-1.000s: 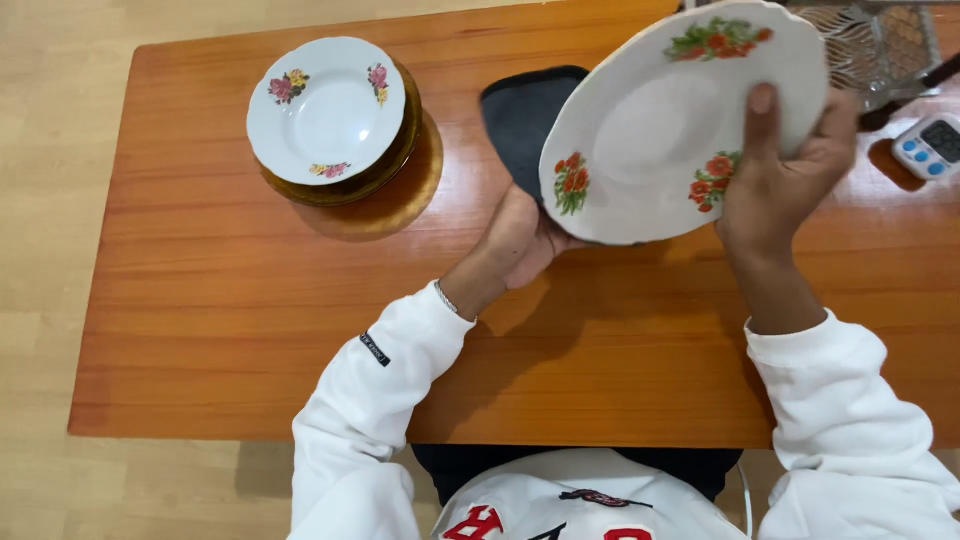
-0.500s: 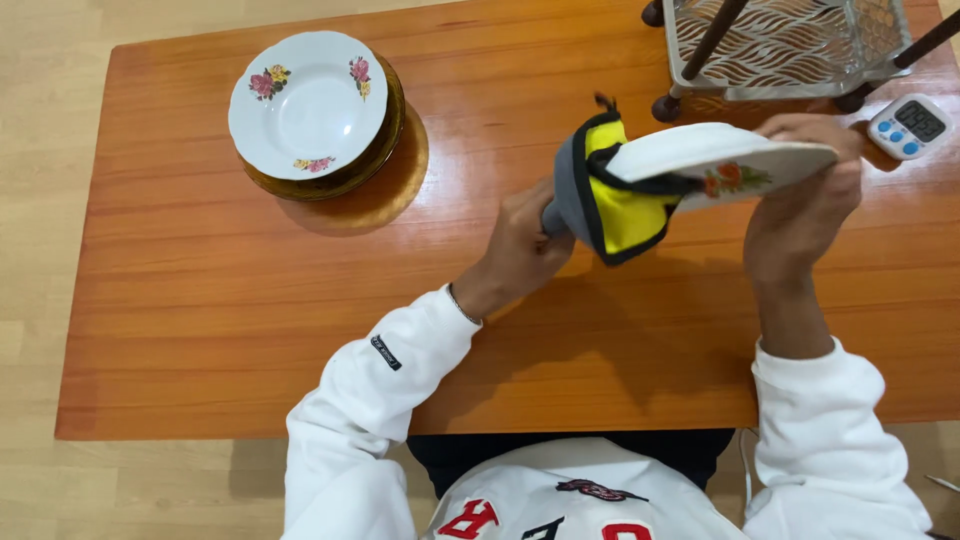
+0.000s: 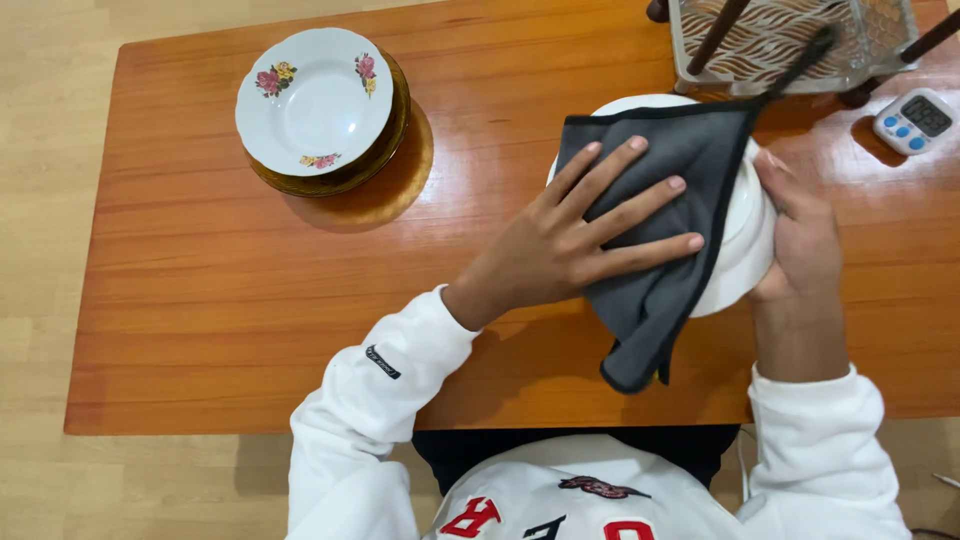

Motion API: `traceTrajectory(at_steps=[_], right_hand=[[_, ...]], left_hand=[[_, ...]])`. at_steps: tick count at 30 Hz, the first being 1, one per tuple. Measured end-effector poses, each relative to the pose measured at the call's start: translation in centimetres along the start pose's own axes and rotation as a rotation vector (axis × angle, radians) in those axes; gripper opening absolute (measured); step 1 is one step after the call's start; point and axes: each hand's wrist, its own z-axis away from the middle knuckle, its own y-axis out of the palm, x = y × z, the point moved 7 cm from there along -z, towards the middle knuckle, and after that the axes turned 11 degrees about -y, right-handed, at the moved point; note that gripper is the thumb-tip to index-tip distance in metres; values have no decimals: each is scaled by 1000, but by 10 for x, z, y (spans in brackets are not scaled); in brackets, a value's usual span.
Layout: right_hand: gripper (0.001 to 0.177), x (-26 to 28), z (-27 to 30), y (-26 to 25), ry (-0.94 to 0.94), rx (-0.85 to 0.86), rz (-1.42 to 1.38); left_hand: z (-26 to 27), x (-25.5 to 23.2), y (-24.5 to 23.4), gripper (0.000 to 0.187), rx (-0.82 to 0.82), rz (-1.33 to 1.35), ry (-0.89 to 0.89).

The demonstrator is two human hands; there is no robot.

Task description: The person wipes a small white plate with a floral pattern using a yellow and black cloth. They wipe both the top and bottom surfaces, then place the plate on a stack of similar plates on a wooden table.

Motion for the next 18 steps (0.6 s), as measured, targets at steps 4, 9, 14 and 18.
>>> traceTrajectory(at_steps=[4,9,14,18], right_hand=[[30,13,20,6,-273,-223,312],[38,5,29,10,-363,-261,381],[40,-2,22,15,-299,-110,313],[45,12,16,10,-254,-71,178]], left_hand=[[11,-3,46,60,105,-99,-77],[18,-26,69,72,57,-178,-2],[20,-27,71,65,102,-145,93],[17,5,69,49,58,15,-107]])
